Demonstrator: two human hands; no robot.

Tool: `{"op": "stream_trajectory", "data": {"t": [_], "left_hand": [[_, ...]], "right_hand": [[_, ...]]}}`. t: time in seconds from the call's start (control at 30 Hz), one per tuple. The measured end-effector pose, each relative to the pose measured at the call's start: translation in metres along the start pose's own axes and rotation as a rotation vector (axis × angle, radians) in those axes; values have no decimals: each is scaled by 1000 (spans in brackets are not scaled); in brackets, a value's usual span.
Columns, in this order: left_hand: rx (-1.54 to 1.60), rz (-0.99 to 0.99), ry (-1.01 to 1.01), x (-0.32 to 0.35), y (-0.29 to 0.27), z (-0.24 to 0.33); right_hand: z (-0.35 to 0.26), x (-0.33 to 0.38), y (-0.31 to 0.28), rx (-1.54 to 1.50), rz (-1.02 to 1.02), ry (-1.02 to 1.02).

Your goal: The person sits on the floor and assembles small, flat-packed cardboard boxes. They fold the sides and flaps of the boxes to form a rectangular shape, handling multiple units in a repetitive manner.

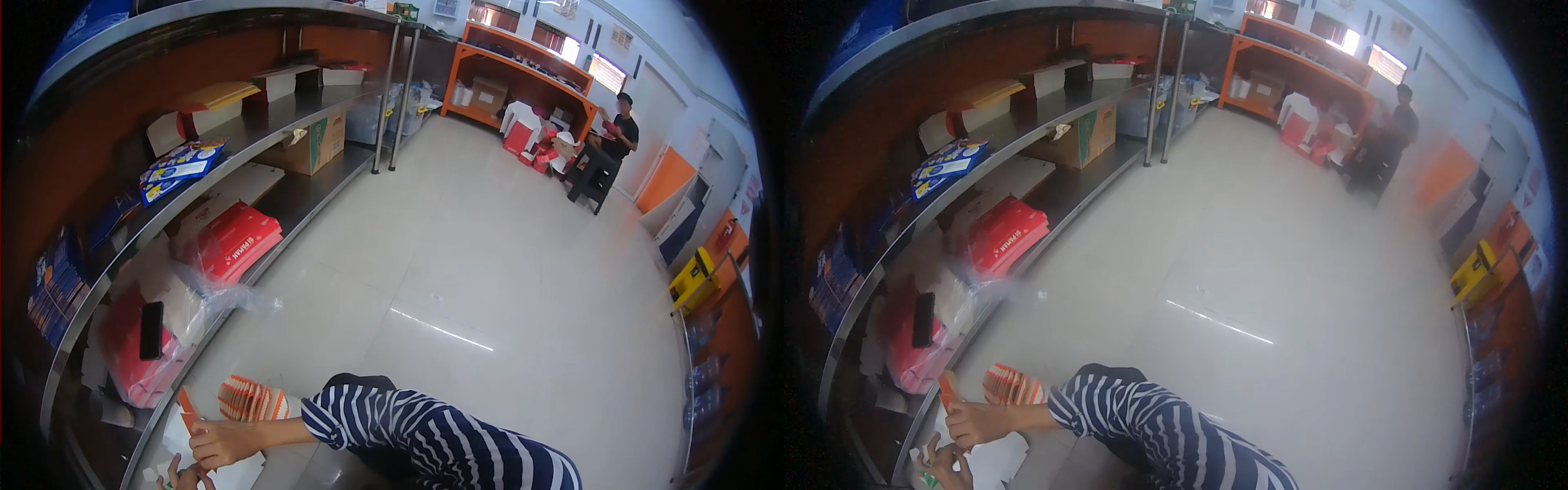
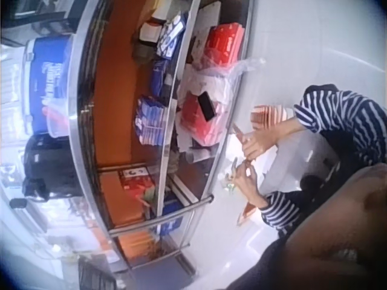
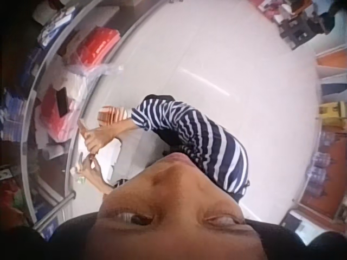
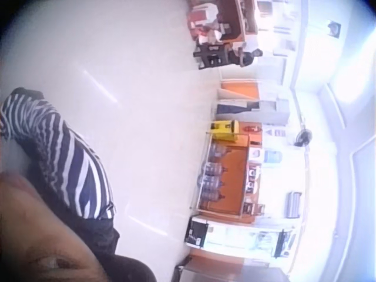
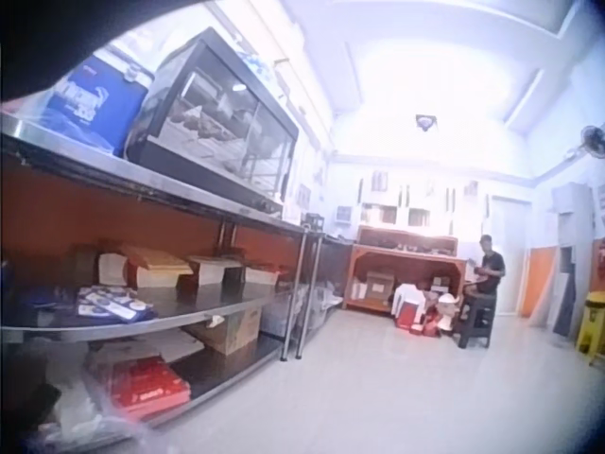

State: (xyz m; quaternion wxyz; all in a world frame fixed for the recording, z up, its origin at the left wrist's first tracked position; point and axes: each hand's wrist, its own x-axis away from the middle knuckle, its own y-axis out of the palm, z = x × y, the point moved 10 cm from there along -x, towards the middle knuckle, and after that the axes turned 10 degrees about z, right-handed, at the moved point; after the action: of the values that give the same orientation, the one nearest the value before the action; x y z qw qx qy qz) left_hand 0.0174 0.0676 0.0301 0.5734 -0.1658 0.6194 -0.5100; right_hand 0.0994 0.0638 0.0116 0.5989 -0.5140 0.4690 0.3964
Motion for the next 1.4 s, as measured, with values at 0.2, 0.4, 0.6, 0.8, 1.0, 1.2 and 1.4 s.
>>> {"op": "stream_trajectory", "data": {"t": [0.2,0.4,0.6,0.8,1.0,1.2,1.4], "left_hand": [[34,31,-47,1,-3,-7],[-78,171,-39,5,-7,-20],[34,234,-320,11,-11,-39],[328,130,-446,16,0,-50],[493,-109,-627,27,27,-54],[427,24,-603,27,22,-65],[303,-25,-515,18,21,-56]], "right_hand": [[1,-4,3,32,-14,-14],[23,-14,-12,81,61,125],[43,0,-2,111,20,268],[25,-12,-17,165,141,156],[27,-14,-22,144,125,161],[19,-21,-27,91,103,115],[8,-12,-16,94,171,61]]}}
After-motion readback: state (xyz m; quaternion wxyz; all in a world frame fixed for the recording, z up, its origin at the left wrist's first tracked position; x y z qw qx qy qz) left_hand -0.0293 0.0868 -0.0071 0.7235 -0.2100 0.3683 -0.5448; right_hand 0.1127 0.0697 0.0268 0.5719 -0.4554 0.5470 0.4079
